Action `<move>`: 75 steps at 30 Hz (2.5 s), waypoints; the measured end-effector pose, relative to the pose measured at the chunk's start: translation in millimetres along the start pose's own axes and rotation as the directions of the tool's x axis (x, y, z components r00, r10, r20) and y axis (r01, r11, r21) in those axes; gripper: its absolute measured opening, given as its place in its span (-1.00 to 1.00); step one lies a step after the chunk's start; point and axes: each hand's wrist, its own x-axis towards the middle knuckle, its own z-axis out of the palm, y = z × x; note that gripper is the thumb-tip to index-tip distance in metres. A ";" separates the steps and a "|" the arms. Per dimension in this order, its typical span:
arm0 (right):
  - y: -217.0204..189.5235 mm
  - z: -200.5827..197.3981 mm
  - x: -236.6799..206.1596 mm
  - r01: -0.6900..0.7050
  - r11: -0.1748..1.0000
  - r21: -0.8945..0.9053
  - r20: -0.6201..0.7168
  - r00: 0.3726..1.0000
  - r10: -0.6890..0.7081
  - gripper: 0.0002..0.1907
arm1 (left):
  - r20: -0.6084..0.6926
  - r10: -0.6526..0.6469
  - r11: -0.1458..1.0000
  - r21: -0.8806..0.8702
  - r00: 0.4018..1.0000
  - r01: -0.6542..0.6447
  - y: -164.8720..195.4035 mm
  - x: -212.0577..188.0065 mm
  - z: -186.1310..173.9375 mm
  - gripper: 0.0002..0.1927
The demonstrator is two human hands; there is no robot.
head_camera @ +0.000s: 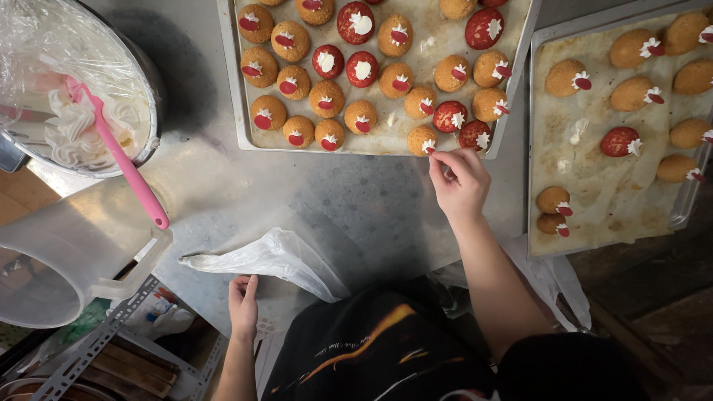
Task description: The person arranges green grapes and cubed melon on black trays, using shears to cut grape stems and placing the fruit into neat rows. The person then moves to a second station and places small red decorations onto individual pastries on metal trays.
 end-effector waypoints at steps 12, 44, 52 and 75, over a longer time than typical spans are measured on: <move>-43.3 -30.1 -7.8 0.183 0.976 0.115 0.009 0.983 -0.186 -0.82 | 0.284 -0.179 0.979 0.141 0.942 0.144 -7.7 1.0 -35.3 -0.59; -155.7 -41.4 -169.5 -0.588 0.484 0.648 0.517 0.806 0.287 -0.86 | 0.567 0.553 0.809 -0.540 0.611 -0.232 45.9 -125.7 39.6 -0.88; -158.9 -45.6 -168.6 -0.605 0.509 0.612 0.534 0.791 0.298 -0.87 | 0.524 0.576 0.809 -0.479 0.628 -0.341 49.4 -130.0 36.6 -0.87; -143.6 -46.6 -167.8 -0.699 0.468 0.540 0.576 0.713 0.400 -0.90 | 0.495 0.527 0.731 -0.678 0.691 -0.072 42.8 -109.6 61.0 -0.61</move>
